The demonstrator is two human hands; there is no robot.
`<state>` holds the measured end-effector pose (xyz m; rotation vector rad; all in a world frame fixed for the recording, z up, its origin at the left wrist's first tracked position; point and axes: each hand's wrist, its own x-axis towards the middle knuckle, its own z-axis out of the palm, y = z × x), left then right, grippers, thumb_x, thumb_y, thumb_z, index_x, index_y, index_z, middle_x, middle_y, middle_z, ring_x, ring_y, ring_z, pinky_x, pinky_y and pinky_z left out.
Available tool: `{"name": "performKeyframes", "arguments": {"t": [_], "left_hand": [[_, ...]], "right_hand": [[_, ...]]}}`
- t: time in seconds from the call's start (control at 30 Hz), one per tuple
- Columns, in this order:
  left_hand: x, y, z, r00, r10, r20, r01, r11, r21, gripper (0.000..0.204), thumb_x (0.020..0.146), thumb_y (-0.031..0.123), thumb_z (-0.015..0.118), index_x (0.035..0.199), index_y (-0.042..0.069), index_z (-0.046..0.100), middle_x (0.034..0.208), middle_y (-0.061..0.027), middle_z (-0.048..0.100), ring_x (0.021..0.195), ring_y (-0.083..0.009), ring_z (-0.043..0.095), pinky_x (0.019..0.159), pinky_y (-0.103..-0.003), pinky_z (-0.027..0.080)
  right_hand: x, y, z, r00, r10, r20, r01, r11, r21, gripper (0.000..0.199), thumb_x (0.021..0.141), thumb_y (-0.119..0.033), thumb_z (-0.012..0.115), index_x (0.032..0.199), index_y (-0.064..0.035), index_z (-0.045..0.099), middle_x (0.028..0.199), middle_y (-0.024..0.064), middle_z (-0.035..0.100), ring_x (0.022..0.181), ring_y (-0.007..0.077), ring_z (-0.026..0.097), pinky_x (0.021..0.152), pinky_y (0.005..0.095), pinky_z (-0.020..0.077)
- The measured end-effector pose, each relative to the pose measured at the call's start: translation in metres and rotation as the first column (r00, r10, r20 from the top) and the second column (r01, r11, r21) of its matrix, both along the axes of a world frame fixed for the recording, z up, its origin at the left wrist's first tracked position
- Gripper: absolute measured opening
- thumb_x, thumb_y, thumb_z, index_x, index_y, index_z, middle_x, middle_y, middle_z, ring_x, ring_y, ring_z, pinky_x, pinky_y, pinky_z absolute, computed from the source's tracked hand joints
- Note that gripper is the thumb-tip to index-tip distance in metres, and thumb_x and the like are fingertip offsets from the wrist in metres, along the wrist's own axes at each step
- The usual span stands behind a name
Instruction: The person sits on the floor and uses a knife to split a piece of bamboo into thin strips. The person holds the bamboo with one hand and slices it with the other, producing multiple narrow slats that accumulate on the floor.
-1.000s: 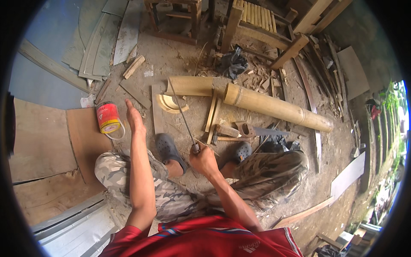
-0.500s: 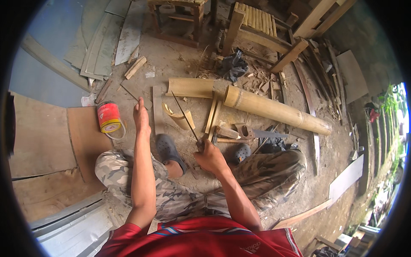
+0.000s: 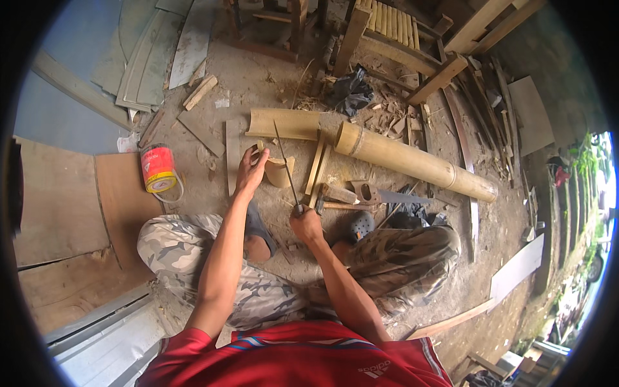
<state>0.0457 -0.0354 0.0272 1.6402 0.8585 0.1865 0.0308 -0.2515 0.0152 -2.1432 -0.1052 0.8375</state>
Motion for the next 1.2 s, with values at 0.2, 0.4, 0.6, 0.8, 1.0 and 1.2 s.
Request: {"name": "performKeyframes", "arguments": {"t": [0.2,0.4,0.6,0.8,1.0,1.2], "left_hand": [[-0.01,0.04,0.014,0.902,0.415,0.116,-0.422,0.906,0.041,0.061,0.1,0.055,0.047,0.109,-0.003,0.06,0.092,-0.01,0.059,0.086,-0.0201,0.053,0.085,-0.033,0.044],[-0.004,0.028,0.019,0.844,0.527,0.099,-0.524,0.85,-0.062,0.059,0.101,0.05,0.048,0.112,-0.007,0.058,0.09,-0.0096,0.057,0.085,-0.0187,0.051,0.087,-0.034,0.042],[-0.009,0.039,0.016,0.869,0.492,0.054,-0.489,0.87,-0.058,0.059,0.103,0.048,0.045,0.125,-0.006,0.054,0.118,-0.0161,0.06,0.11,-0.0236,0.057,0.1,-0.037,0.042],[-0.019,0.048,0.021,0.806,0.582,0.107,-0.561,0.809,-0.177,0.064,0.101,0.051,0.047,0.137,-0.002,0.045,0.137,-0.0179,0.05,0.124,-0.0272,0.051,0.108,-0.04,0.04],[-0.005,0.047,-0.004,0.784,0.605,0.136,-0.594,0.796,-0.117,0.057,0.1,0.051,0.05,0.114,-0.003,0.058,0.108,-0.0118,0.06,0.095,-0.0214,0.056,0.091,-0.035,0.044],[-0.006,0.045,0.022,0.761,0.639,0.111,-0.624,0.768,-0.147,0.059,0.101,0.049,0.047,0.129,-0.002,0.052,0.126,-0.0169,0.057,0.113,-0.0276,0.055,0.099,-0.038,0.041]], "right_hand": [[0.007,0.011,0.094,0.999,0.04,-0.021,-0.039,0.998,0.044,0.027,0.086,-0.024,0.06,0.098,0.0012,0.064,0.085,0.0242,0.068,0.087,0.0421,0.067,0.076,0.0455,0.0505],[0.006,0.006,0.01,0.998,-0.052,0.031,0.055,0.993,-0.103,0.029,0.09,-0.025,0.057,0.098,0.0016,0.064,0.084,0.0262,0.067,0.082,0.0417,0.068,0.074,0.0472,0.0508],[0.024,0.019,0.059,0.999,0.036,0.015,-0.036,0.999,0.024,0.024,0.088,-0.02,0.057,0.095,0.0021,0.063,0.078,0.0259,0.065,0.074,0.0357,0.067,0.07,0.0433,0.0505],[0.007,0.019,0.102,0.999,-0.045,-0.01,0.046,0.998,0.046,0.026,0.088,-0.022,0.057,0.097,0.0006,0.066,0.087,0.0283,0.067,0.087,0.0433,0.068,0.074,0.0466,0.0507],[0.009,0.028,0.014,0.998,-0.032,0.058,0.037,0.995,-0.089,0.03,0.09,-0.024,0.055,0.1,0.0005,0.068,0.089,0.031,0.066,0.09,0.0463,0.066,0.076,0.0496,0.0506],[0.013,0.017,0.104,0.995,-0.023,0.1,0.013,0.995,0.098,0.026,0.088,-0.021,0.057,0.096,0.002,0.066,0.084,0.0321,0.065,0.089,0.0498,0.064,0.077,0.0502,0.0501]]}}
